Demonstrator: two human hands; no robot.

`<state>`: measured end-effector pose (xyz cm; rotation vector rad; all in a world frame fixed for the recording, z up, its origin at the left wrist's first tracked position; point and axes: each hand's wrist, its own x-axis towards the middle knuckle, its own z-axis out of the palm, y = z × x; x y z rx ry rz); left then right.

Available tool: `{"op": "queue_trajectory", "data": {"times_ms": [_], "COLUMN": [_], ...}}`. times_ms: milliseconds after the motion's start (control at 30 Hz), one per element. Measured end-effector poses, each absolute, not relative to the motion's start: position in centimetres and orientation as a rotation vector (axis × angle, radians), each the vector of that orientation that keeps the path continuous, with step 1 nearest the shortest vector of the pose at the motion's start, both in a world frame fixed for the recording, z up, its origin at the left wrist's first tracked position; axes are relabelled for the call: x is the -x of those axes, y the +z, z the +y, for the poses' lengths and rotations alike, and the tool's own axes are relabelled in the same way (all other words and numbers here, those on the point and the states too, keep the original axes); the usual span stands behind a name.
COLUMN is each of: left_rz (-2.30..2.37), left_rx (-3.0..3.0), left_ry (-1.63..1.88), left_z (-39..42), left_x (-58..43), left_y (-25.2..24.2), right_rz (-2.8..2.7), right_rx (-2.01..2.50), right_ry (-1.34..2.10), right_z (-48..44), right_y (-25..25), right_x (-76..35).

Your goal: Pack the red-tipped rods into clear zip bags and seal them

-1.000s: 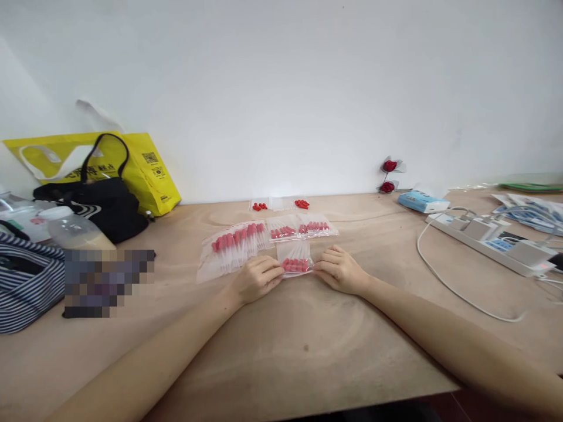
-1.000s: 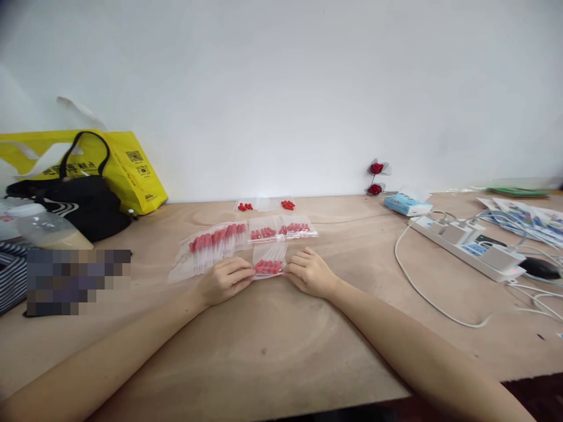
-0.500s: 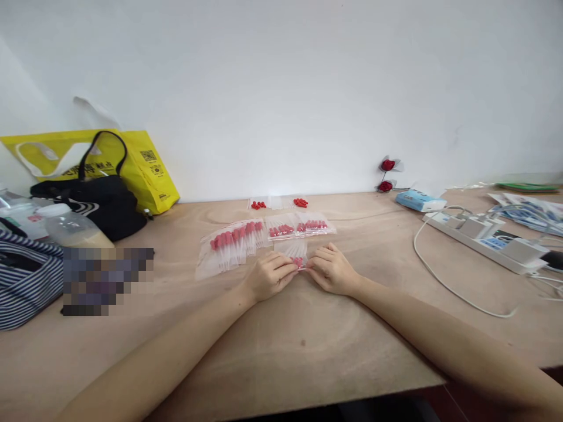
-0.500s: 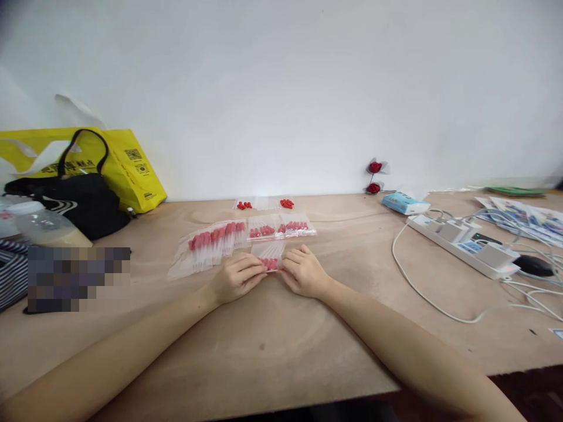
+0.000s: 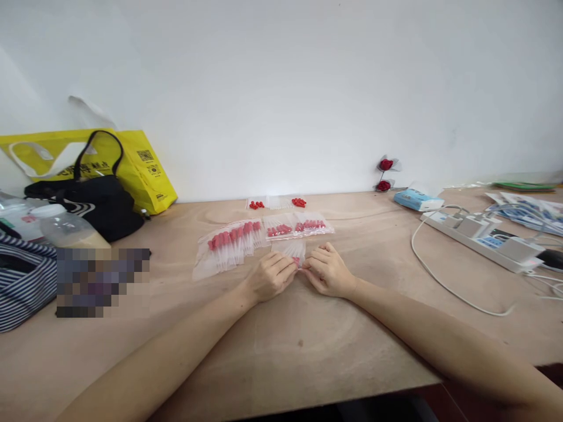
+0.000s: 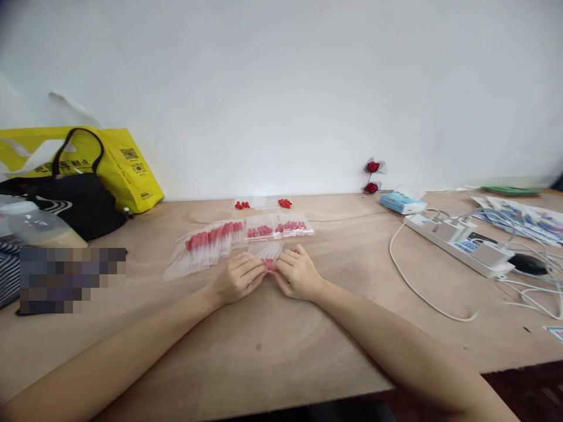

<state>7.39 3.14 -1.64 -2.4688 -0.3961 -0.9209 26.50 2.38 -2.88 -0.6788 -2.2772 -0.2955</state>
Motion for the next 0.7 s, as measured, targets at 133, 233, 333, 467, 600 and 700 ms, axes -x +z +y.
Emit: {"op": "queue_trajectory", "data": {"times_ms": [133,233,333,467,600,700], "left_rz": [-0.450,-0.552,-0.559,-0.542,-0.550,-0.534], "left_rx": [2.526,2.559,2.577,2.596,2.578,2.564], "left_ry": [-1.031,-1.133,-1.176,-1.177,-1.189,-1.199], "left_z": [3.2,3.3,3.3,3.3,3.3,3.3], "left_x": [-7.2,-6.5,-5.9,-5.8,-5.9,-6.1], "left_y": [-1.6,-1.7,-1.9,-2.0,-2.0,-2.1], "right_rz": [-2.231,-2.156,-2.148,-2.177,-2.201,-2.198], "right_rx": [0.704,0.762,0.783,0.709,0.674,0.703], "right_ry": [-0.233,-0.180,-0.184,-0.260,-0.313,-0.338], "right_z": [2.3,2.5,2.6,2.8,2.8,2.8], "right_y": [-2.8,-2.8,-2.7,-2.8,-2.9,-2.9], "right_x": [-26.7,-27.2,-27.7,-27.7,-27.5,-27.5]}}
